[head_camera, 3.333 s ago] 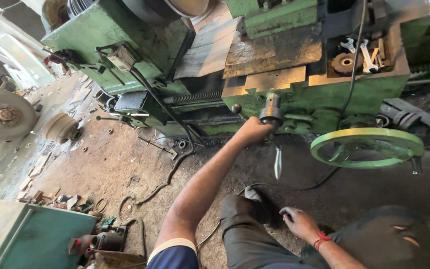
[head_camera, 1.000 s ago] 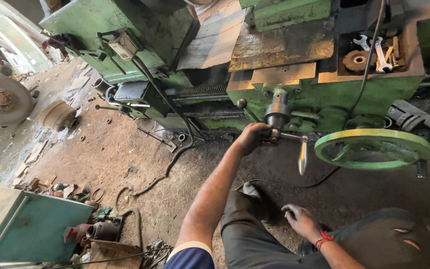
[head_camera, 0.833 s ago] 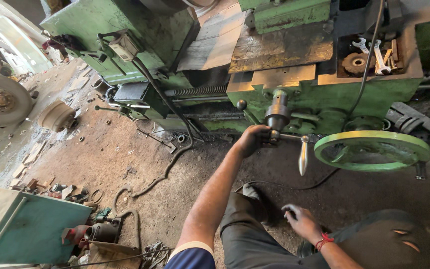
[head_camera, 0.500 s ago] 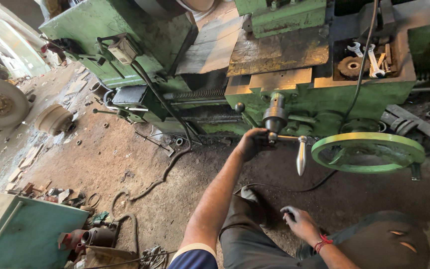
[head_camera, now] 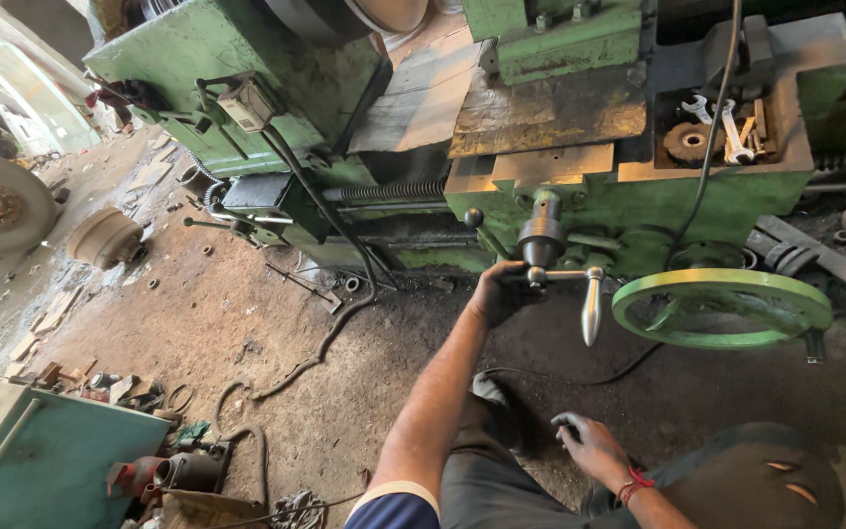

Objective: The person manipulates levers and a metal pin on a large green industrial lathe, rotating a component and securing it in place.

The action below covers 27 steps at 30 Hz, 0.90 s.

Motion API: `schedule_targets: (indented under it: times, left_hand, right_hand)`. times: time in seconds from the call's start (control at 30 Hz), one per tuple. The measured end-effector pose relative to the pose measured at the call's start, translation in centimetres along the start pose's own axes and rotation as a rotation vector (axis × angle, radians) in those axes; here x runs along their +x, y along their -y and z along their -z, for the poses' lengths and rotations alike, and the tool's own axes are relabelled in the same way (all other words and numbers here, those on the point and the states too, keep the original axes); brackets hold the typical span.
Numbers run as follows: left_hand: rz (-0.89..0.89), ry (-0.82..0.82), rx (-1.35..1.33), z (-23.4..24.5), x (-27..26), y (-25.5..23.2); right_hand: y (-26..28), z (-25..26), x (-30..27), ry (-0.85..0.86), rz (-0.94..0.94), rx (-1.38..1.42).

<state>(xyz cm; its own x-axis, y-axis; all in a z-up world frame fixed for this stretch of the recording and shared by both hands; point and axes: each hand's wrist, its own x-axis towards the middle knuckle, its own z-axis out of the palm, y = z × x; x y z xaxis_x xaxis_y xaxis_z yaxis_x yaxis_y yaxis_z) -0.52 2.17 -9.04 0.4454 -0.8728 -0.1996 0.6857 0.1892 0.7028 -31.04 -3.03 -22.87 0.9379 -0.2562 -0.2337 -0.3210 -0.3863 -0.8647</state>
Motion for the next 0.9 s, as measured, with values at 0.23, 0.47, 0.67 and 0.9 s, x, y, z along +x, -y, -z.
schedule_targets:
  times: [0.23,0.47,0.67,0.9]
  left_hand:
    - [0.03,-0.03,-0.132,1.0,0.7,1.4]
    - [-0.015,0.026,-0.164,1.5,1.3,2.4]
    - [0.011,-0.05,-0.217,-0.3,0.8,2.5]
    - [-0.078,0.027,-0.33,-0.9,0.9,3.5]
  right_hand:
    - [0.3,0.1,0.3,0.005,-0.06,0.046]
    - [4.7,3.1,1.7,-0.16,0.023,0.595]
    - [12.2,8.9,3.8,-0.433,0.302,0.386]
    - [21.3,11.4,4.0,-0.639,0.723,0.464]
